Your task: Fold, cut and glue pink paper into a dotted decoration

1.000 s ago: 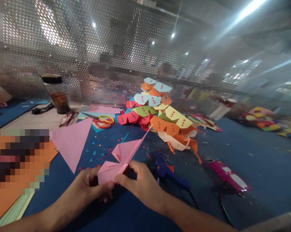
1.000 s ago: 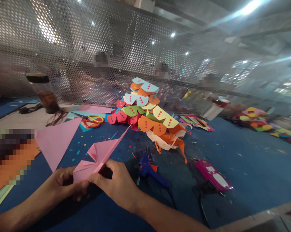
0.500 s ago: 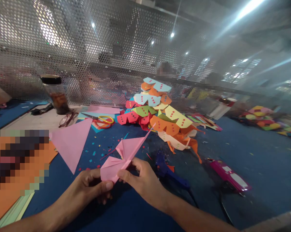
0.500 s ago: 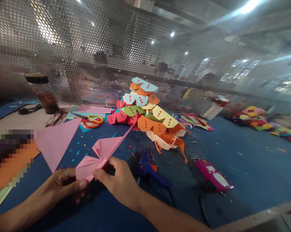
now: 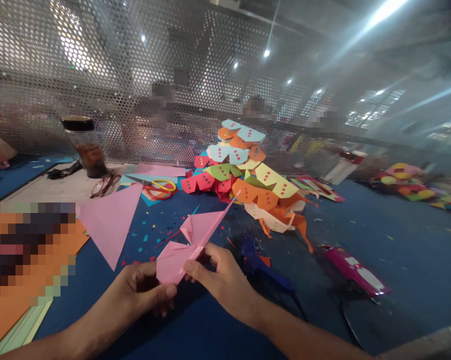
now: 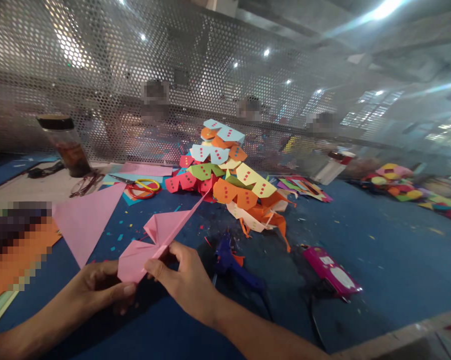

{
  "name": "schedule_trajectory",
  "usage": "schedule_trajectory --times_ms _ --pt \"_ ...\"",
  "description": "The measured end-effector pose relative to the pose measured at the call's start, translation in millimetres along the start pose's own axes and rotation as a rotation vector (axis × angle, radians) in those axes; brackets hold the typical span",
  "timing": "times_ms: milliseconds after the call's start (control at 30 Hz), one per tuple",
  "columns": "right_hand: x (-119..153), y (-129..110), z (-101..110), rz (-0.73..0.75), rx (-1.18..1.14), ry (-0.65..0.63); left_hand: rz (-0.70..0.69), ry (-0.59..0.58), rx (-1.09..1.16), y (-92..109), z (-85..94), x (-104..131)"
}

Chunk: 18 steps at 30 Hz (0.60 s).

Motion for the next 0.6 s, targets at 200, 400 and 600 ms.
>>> schedule_trajectory --times_ms 200,400,600 --pt "1.4 2.4 0.6 -0.008 -0.005 0.002 -0.016 0.040 -0.033 -6.8 4.4 1.4" --pt "-0.2 4.6 4.1 0.016 -0.039 0.018 -0.021 0.051 -0.066 -5.4 5.3 3.0" --pt "0.4 4.2 0.7 0.012 -0.031 -0.018 -0.061 0.040 -0.063 -4.8 5.0 0.7"
Point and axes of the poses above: each hand's wrist, its own x-axis away from the middle knuckle, its own z-axis out of the back of the hand, y = z × x, the point moved 7 cm from there along -x, towards the middle knuckle, and after that the axes turned 6 degrees about y, right-handed, at the moved point
